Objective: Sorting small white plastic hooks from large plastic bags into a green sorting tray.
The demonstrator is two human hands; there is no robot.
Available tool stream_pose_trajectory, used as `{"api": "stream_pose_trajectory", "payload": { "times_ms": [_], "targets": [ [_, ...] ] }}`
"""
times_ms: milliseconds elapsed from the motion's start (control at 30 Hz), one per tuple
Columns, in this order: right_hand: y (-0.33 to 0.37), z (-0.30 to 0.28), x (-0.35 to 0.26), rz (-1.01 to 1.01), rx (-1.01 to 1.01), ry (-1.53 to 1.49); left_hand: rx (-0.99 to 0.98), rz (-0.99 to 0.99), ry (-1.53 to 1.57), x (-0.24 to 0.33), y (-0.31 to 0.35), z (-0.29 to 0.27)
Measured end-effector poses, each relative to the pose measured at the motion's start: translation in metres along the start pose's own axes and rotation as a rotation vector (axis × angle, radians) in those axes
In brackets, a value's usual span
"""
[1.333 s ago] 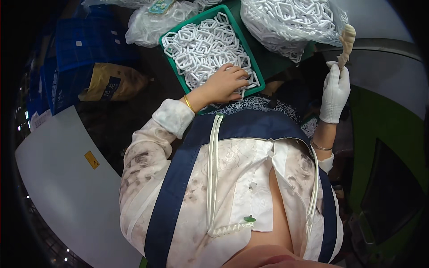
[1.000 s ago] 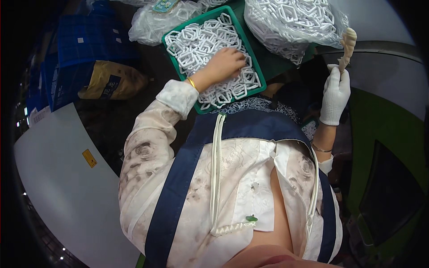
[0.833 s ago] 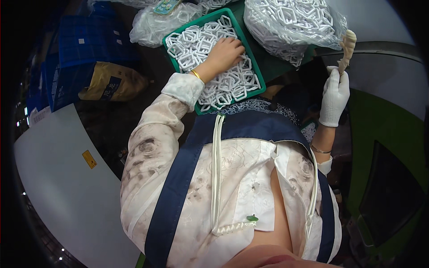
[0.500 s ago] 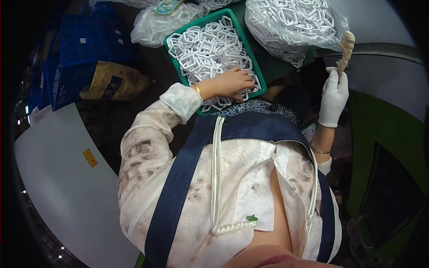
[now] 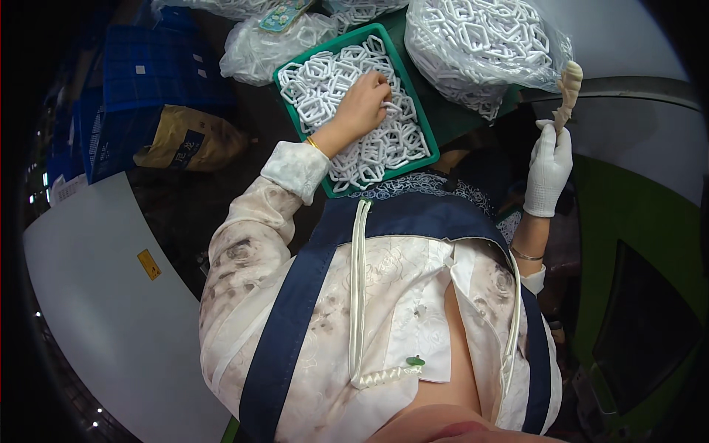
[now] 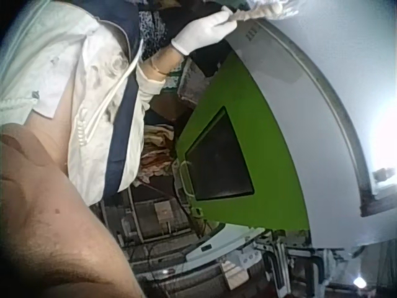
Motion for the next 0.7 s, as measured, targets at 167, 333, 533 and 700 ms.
{"api": "stream_pose_trajectory", "payload": {
  "times_ms": [167, 333, 533, 700],
  "targets": [
    [0.000, 0.005, -0.010, -0.029, -0.015, 0.000, -0.005, -0.286, -0.188, -0.026, -0.009, -0.005],
    [-0.001, 0.004, -0.011, -0.114, -0.028, 0.062, -0.103, -0.310, -0.165, -0.046, -0.015, 0.000],
    [-0.004, 0.011, -0.002, -0.112, -0.039, 0.044, -0.094, -0.291, -0.116, -0.058, -0.014, -0.021],
    [-0.004, 0.026, -0.007, -0.092, -0.098, 0.025, -0.009, -0.449, 0.046, -0.076, -0.003, -0.029]
  ]
}}
Point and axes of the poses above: each hand's wrist, its own y-axis away from the middle knuckle, its own z-axis out of the palm, x = y × z, the point moved 7 cm from there along -y, towards the middle knuckle, and after that the axes turned 7 degrees about -z, right-handed, at the moved point
